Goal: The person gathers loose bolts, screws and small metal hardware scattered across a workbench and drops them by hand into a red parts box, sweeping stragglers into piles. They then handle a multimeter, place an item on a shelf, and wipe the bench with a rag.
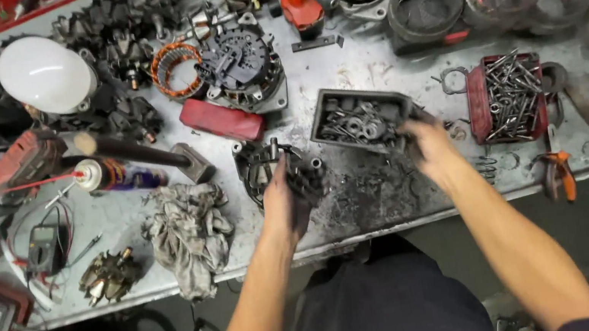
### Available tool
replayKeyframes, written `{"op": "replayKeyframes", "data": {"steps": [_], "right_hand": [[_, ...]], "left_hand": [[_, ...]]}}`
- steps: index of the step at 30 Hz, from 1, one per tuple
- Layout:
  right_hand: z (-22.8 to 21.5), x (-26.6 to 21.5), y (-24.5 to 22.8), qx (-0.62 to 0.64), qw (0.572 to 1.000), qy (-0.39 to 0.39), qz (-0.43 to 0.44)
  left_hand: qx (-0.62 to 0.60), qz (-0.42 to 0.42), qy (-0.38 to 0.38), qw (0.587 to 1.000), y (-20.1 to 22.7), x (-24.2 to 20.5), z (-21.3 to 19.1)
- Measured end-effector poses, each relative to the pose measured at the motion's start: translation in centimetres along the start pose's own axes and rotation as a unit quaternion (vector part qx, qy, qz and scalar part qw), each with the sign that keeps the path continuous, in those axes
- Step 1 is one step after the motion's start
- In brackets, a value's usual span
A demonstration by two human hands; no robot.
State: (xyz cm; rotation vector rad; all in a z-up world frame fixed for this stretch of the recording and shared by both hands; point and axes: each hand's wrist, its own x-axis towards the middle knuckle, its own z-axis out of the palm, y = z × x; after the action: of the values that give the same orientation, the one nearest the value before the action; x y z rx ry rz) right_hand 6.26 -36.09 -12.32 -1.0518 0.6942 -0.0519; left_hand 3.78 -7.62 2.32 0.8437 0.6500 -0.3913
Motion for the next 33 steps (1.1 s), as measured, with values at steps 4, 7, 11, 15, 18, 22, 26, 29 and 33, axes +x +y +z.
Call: {"op": "replayKeyframes", "data": {"steps": [4, 7, 11, 15, 18, 22, 26, 29, 33], "right_hand": [[4.0, 2.8, -1.8, -0.1, 0.994, -0.048, 0.009], [4.7, 5.8, -1.7, -0.158, 0.983, -0.087, 0.02], [6.0, 9.4, -3.2, -0.428, 0.896, -0.117, -0.022], [6.7, 9.8, -7.4, -0.611, 0.776, -0.154, -0.018], [4.9, 10.7, -8.5, -0.698, 0.696, -0.169, -0.014], [-1.5, 11.0, -3.4, -0.751, 0.569, -0.124, -0.312], [-6.5, 11.1, 0.9, -0.65, 0.334, -0.1, -0.675], [-4.8, 5.1, -3.8, -0.741, 0.339, -0.177, -0.551], [-6.3, 7.9, -2.3, -0.751, -0.495, 0.03, -0.436]], "left_hand": [[0.127, 0.023, 0.011, 0.992, 1.3, 3.1, 4.3], [0.211, 0.211, -0.09, 0.95, -2.0, 14.2, -0.5], [0.491, 0.187, 0.103, 0.844, -0.7, 18.4, 6.0], [0.605, 0.196, 0.144, 0.758, -1.4, 24.3, 6.0], [0.613, 0.2, 0.094, 0.759, -1.0, 22.6, 7.9], [0.673, 0.263, 0.051, 0.689, -1.5, 20.1, 8.3], [0.588, 0.587, 0.044, 0.555, -5.2, 14.5, 7.9], [0.673, 0.483, 0.032, 0.559, -11.1, 12.7, 5.8], [0.738, 0.418, 0.014, 0.529, -15.6, 11.5, 4.0]]}}
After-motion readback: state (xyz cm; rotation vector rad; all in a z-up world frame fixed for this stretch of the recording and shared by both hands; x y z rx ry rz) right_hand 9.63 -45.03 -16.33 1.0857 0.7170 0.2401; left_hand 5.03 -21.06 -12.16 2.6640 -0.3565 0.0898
